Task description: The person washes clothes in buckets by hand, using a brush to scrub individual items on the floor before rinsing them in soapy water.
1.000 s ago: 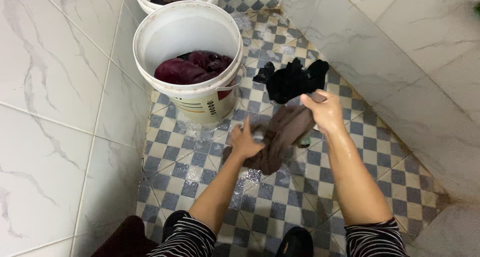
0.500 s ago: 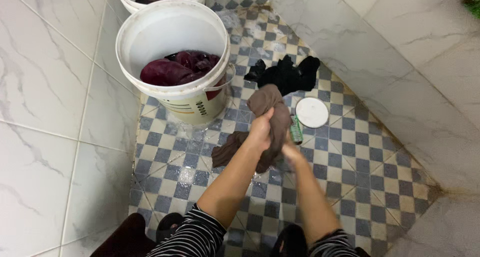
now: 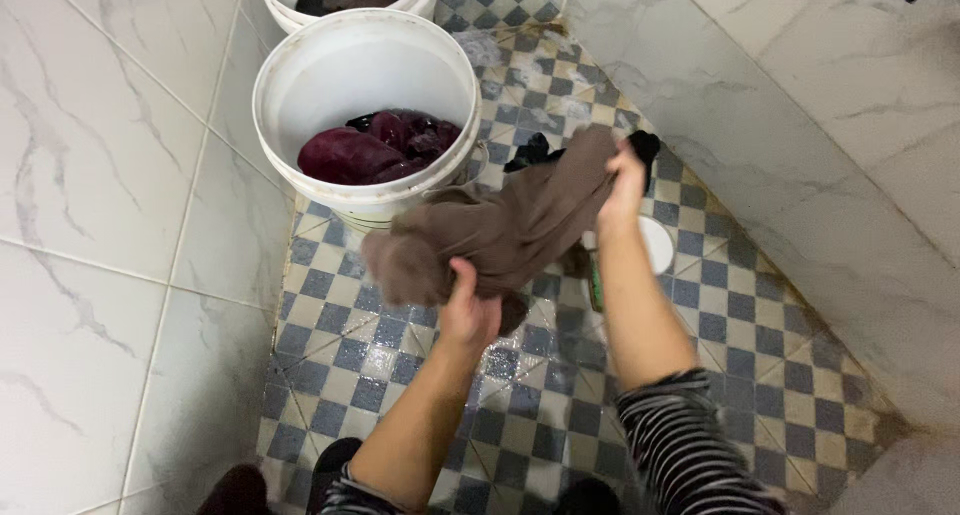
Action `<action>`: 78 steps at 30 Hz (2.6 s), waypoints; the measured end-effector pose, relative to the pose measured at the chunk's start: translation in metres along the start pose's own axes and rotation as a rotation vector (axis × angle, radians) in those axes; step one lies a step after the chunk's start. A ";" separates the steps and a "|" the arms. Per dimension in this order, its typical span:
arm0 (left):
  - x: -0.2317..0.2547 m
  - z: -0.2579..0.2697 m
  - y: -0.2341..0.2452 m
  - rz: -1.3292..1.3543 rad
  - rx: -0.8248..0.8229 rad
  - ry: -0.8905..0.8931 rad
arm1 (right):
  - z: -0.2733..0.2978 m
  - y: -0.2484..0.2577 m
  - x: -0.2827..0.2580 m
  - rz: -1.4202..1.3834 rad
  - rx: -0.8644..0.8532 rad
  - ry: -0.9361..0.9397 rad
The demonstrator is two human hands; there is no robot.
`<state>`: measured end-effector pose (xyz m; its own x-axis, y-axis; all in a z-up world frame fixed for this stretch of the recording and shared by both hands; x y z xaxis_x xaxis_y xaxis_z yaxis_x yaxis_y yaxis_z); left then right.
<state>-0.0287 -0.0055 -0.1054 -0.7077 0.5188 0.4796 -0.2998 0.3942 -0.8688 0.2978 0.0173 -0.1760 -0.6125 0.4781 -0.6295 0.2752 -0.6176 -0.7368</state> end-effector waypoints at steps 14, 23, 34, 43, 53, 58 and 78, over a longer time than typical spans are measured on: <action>-0.141 0.066 0.212 -0.351 0.912 0.785 | 0.034 0.157 0.041 2.113 0.071 0.204; -0.128 -0.008 0.163 -2.109 -0.032 0.525 | 0.059 0.251 0.085 1.729 0.255 -0.430; -0.135 -0.050 0.170 -2.348 -0.249 0.823 | 0.004 0.257 0.004 2.509 0.273 0.069; -0.082 0.036 0.263 -2.150 0.053 0.807 | 0.105 0.103 0.120 1.742 -0.031 -0.002; -0.038 0.091 0.261 -2.341 0.003 0.455 | 0.038 0.053 0.156 2.102 -0.250 0.063; -0.046 0.090 0.271 -2.324 0.017 0.413 | 0.072 0.041 0.226 1.969 -0.491 0.210; -0.050 0.093 0.269 -2.291 -0.034 0.454 | -0.024 0.088 0.181 2.321 -0.351 0.555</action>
<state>-0.1335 0.0045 -0.3744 0.7780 -0.5516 0.3008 -0.0955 0.3694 0.9243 0.2295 0.0644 -0.3609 0.8892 -0.4502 -0.0814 0.0342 -0.1121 0.9931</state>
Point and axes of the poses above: each hand's wrist, its own z-axis away from the middle knuckle, its own y-axis out of the back of the hand, x = y × z, the point moved 2 cm from there along -z, towards the middle knuckle
